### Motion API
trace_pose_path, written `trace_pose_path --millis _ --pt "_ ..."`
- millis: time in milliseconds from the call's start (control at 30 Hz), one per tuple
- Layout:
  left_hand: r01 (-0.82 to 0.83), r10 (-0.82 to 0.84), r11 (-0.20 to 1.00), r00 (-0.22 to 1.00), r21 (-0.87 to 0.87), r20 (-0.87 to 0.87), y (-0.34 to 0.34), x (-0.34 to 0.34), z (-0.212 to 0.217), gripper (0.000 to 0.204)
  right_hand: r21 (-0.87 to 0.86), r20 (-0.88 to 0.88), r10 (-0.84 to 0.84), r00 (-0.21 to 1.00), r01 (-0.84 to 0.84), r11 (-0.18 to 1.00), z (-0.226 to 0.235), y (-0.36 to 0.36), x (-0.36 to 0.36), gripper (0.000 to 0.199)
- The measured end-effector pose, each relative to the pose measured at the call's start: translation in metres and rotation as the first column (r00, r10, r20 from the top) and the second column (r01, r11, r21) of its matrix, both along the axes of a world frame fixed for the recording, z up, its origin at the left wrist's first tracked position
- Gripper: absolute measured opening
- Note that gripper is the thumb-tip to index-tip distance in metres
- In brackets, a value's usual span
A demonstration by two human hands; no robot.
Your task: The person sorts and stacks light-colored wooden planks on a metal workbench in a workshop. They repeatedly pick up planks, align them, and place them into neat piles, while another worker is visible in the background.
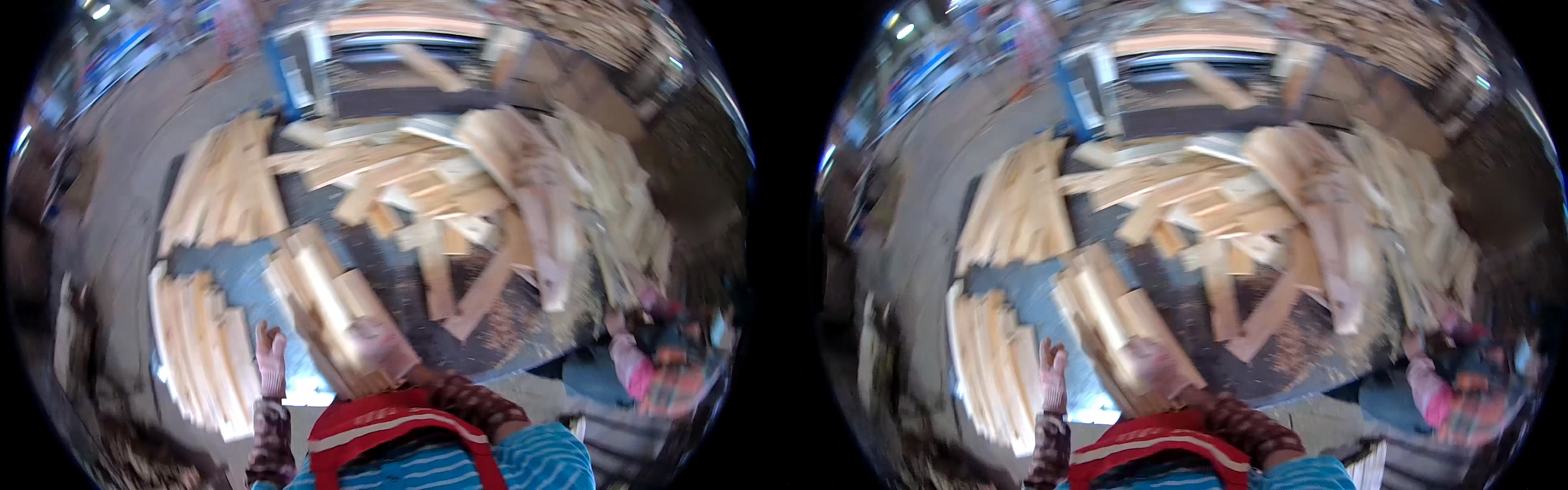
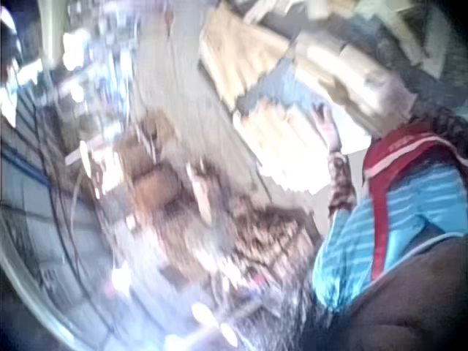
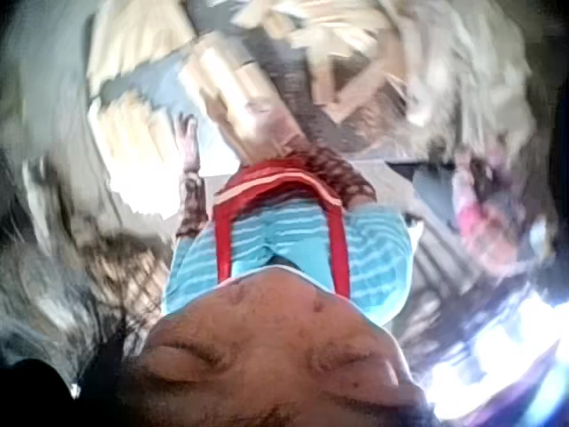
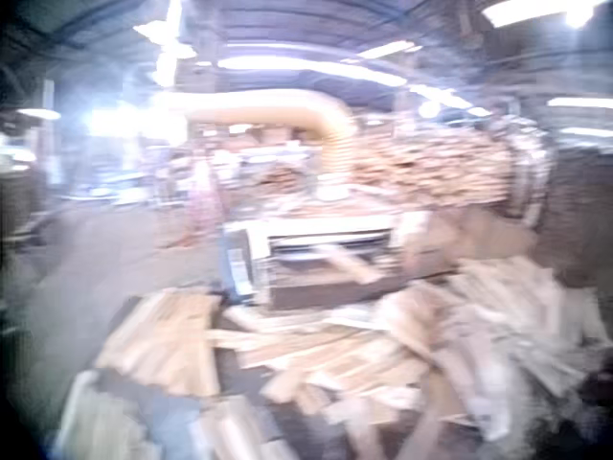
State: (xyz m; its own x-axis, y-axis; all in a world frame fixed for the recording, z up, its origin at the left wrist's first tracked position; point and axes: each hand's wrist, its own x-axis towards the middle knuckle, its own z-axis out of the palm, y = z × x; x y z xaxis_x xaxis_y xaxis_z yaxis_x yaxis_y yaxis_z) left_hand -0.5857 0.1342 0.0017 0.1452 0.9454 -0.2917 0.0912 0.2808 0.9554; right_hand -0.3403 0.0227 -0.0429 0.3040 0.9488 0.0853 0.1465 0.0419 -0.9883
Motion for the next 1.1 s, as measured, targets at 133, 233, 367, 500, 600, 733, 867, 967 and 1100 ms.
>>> trace_pose_path --millis 133,233,367,500,600,733,867,967,1100 --pt "0.171 -0.099 0.961 0.947 -0.219 0.305 -0.032 0.106 0.041 0.058 -0.009 0.55 0.241 0.799 -0.283 0.959 0.072 0.012 -0.01 0.025" --pt "0.152 -0.065 0.967 0.925 -0.206 0.374 -0.019 0.126 0.043 0.053 0.086 -0.018 0.11 0.994 -0.108 0.99 0.052 -0.002 0.04 0.035" --pt "0.252 -0.146 0.935 0.915 -0.249 0.377 0.007 0.077 0.042 0.048 0.161 0.529 -0.625 0.574 0.655 0.739 0.059 -0.053 0.198 0.045" --pt "0.239 -0.1 0.941 0.873 -0.238 0.478 0.018 0.014 0.012 0.058 0.051 0.883 -0.468 0.013 0.991 0.124 0.031 -0.136 0.331 0.083" --pt "0.268 -0.108 0.933 0.845 -0.241 0.524 0.011 0.024 0.023 0.062 -0.184 0.953 -0.224 0.204 0.977 0.106 0.022 -0.171 0.361 0.084" --pt "0.28 -0.081 0.91 0.844 -0.307 0.529 -0.005 0.075 0.05 0.072 -0.334 0.903 -0.256 0.344 0.939 0.083 0.019 -0.168 0.378 0.072" --pt "0.395 -0.144 0.866 0.784 -0.305 0.604 -0.013 0.128 0.07 0.086 -0.343 0.878 -0.269 0.396 0.912 0.225 0.032 -0.148 0.351 0.047" --pt "0.531 -0.151 0.774 0.685 -0.346 0.713 -0.012 0.137 0.055 0.088 -0.409 0.504 -0.566 0.653 0.757 0.509 0.025 -0.167 0.335 0.043" --pt "0.433 0.076 0.751 0.693 -0.498 0.717 -0.025 0.164 0.066 0.079 -0.325 -0.488 -0.63 0.605 0.544 0.774 0.024 -0.202 0.302 0.051"
